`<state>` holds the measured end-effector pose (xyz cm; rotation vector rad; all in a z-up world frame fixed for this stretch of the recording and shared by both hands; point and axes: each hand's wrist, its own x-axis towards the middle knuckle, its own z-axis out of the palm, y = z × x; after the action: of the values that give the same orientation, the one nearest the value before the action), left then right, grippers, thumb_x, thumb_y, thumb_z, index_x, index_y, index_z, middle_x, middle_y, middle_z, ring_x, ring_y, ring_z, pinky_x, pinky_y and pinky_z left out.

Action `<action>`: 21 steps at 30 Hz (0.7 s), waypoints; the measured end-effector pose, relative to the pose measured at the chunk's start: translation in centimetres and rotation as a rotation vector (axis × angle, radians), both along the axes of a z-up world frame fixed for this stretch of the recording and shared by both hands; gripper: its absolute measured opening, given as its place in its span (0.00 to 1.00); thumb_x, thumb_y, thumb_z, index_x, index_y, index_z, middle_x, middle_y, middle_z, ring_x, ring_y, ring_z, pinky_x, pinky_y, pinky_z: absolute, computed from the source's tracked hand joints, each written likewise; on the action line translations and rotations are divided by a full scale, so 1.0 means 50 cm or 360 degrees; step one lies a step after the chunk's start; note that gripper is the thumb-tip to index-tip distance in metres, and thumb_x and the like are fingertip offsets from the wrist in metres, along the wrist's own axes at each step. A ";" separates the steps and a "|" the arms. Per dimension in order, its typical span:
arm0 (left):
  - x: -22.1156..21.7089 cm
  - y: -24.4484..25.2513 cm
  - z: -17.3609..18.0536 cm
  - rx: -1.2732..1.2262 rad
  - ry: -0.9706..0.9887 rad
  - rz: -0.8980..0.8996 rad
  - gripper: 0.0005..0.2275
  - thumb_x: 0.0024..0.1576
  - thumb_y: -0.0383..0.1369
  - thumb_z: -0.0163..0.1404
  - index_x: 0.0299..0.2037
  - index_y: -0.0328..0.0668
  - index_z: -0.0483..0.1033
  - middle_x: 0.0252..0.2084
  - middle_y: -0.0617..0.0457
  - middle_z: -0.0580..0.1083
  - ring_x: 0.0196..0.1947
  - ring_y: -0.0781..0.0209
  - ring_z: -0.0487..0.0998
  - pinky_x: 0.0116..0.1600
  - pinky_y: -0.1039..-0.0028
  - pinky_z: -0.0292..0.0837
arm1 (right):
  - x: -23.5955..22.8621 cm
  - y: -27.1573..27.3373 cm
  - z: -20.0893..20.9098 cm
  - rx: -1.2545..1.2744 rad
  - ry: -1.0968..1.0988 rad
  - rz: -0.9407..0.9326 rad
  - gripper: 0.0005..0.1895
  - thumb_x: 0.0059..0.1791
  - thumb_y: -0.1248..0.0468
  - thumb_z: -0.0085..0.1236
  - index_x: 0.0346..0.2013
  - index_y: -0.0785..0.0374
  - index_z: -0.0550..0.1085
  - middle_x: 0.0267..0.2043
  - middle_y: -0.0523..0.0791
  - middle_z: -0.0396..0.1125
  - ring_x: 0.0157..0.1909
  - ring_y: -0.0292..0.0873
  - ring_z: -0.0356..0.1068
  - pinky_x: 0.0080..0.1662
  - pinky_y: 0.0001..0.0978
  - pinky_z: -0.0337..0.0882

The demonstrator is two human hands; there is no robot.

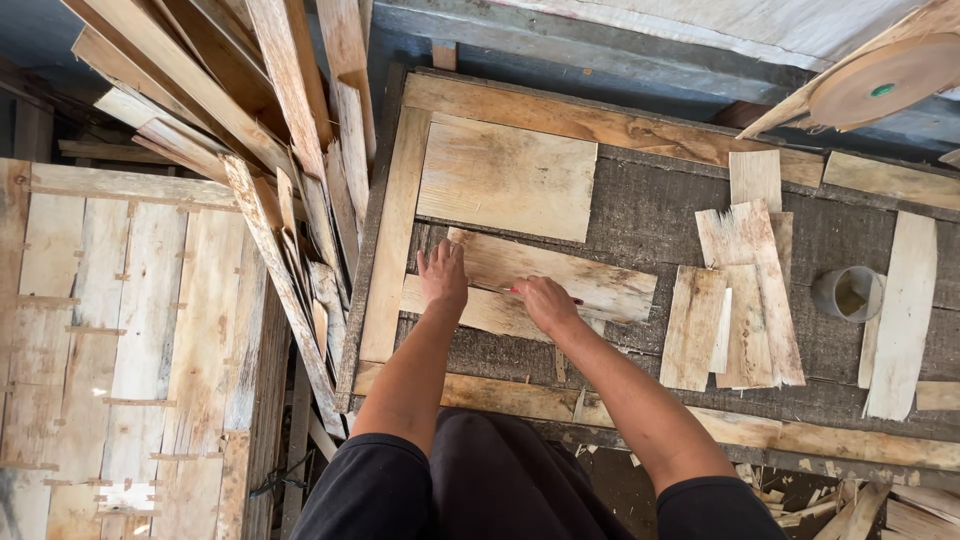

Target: Sorting, lining up, and scoring wood veneer sheets on a workbench with a utility cutter.

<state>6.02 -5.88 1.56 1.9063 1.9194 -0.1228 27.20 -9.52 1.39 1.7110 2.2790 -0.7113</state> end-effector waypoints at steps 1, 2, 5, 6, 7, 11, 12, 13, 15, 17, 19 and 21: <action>0.001 0.001 0.003 0.0000 0.0000 -0.0002 0.33 0.50 0.39 0.66 0.65 0.50 0.65 0.68 0.53 0.62 0.70 0.55 0.61 0.76 0.51 0.45 | 0.004 -0.001 -0.001 0.0000 0.0000 -0.0002 0.16 0.52 0.79 0.46 0.48 0.64 0.77 0.37 0.53 0.73 0.37 0.47 0.77 0.37 0.35 0.81; 0.001 0.001 0.007 -0.0006 -0.0007 0.0003 0.33 0.50 0.38 0.66 0.65 0.50 0.65 0.68 0.53 0.62 0.70 0.56 0.62 0.76 0.51 0.45 | 0.008 -0.001 -0.001 0.0041 -0.0001 0.0017 0.15 0.52 0.79 0.47 0.47 0.64 0.77 0.37 0.53 0.73 0.38 0.47 0.77 0.37 0.36 0.81; -0.001 -0.002 -0.006 0.0018 -0.0020 0.0020 0.32 0.50 0.38 0.66 0.65 0.50 0.66 0.68 0.54 0.62 0.70 0.56 0.62 0.76 0.51 0.46 | 0.017 -0.005 0.011 0.0058 -0.0016 0.0016 0.15 0.52 0.79 0.47 0.46 0.63 0.77 0.36 0.52 0.73 0.38 0.48 0.76 0.38 0.37 0.81; 0.000 -0.004 -0.014 0.0050 -0.0025 0.0027 0.32 0.49 0.38 0.66 0.65 0.50 0.66 0.68 0.54 0.63 0.70 0.56 0.62 0.76 0.52 0.46 | 0.021 -0.008 0.017 0.0036 -0.0030 -0.0011 0.14 0.52 0.79 0.47 0.47 0.64 0.77 0.35 0.52 0.73 0.38 0.48 0.76 0.37 0.37 0.80; -0.001 -0.001 -0.011 0.0054 -0.0025 0.0028 0.32 0.49 0.38 0.66 0.65 0.50 0.66 0.68 0.54 0.63 0.70 0.56 0.62 0.76 0.52 0.46 | 0.022 -0.006 0.026 0.0039 -0.0029 -0.0011 0.14 0.52 0.79 0.47 0.47 0.64 0.77 0.35 0.52 0.73 0.38 0.48 0.76 0.37 0.37 0.80; -0.002 0.001 -0.006 0.0026 -0.0044 0.0039 0.32 0.49 0.38 0.66 0.64 0.51 0.66 0.68 0.54 0.63 0.70 0.56 0.62 0.76 0.51 0.46 | 0.036 -0.012 0.051 -0.0037 -0.0018 -0.0076 0.12 0.55 0.76 0.47 0.47 0.62 0.76 0.35 0.51 0.72 0.38 0.48 0.76 0.39 0.40 0.80; 0.000 0.001 -0.005 0.0010 -0.0049 0.0050 0.33 0.49 0.38 0.66 0.65 0.51 0.66 0.67 0.54 0.63 0.70 0.56 0.62 0.76 0.51 0.45 | 0.043 -0.015 0.056 0.0055 -0.0009 -0.0015 0.11 0.54 0.75 0.49 0.45 0.62 0.77 0.36 0.51 0.72 0.39 0.49 0.75 0.41 0.43 0.78; 0.001 0.001 -0.008 0.0012 -0.0049 0.0049 0.33 0.49 0.38 0.66 0.65 0.51 0.66 0.67 0.54 0.63 0.70 0.56 0.62 0.76 0.51 0.45 | 0.049 -0.018 0.051 0.0057 -0.0009 -0.0016 0.11 0.54 0.75 0.49 0.45 0.62 0.77 0.36 0.51 0.72 0.39 0.49 0.75 0.41 0.43 0.78; 0.001 0.001 -0.013 0.0027 -0.0020 0.0030 0.32 0.49 0.38 0.67 0.64 0.52 0.67 0.68 0.54 0.62 0.70 0.56 0.62 0.76 0.51 0.46 | 0.060 -0.023 0.041 0.0073 0.0023 -0.0043 0.17 0.52 0.79 0.47 0.47 0.60 0.78 0.38 0.51 0.73 0.40 0.49 0.76 0.44 0.42 0.79; -0.001 0.003 -0.005 0.0004 -0.0003 0.0017 0.32 0.49 0.39 0.67 0.64 0.51 0.66 0.68 0.54 0.62 0.70 0.56 0.62 0.75 0.51 0.46 | 0.066 -0.026 0.054 -0.0042 0.0024 -0.0136 0.16 0.52 0.78 0.46 0.48 0.60 0.77 0.38 0.51 0.72 0.40 0.49 0.76 0.43 0.41 0.80; 0.001 0.002 -0.005 -0.0017 0.0012 0.0000 0.32 0.49 0.39 0.67 0.64 0.51 0.66 0.68 0.54 0.62 0.70 0.56 0.62 0.75 0.51 0.46 | 0.090 -0.036 0.040 -0.0155 0.0023 -0.0232 0.15 0.53 0.76 0.45 0.49 0.60 0.76 0.38 0.51 0.72 0.40 0.49 0.76 0.43 0.40 0.81; 0.002 0.002 -0.011 0.0012 -0.0006 0.0029 0.31 0.48 0.39 0.67 0.63 0.52 0.67 0.67 0.55 0.63 0.69 0.56 0.63 0.75 0.51 0.46 | 0.124 -0.048 -0.001 -0.0006 0.0084 -0.0171 0.16 0.54 0.76 0.44 0.47 0.59 0.78 0.40 0.51 0.73 0.42 0.49 0.77 0.44 0.40 0.81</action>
<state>6.13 -5.77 1.00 1.8922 1.9366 -0.1067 33.40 -11.90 1.33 1.8462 2.2317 -0.7901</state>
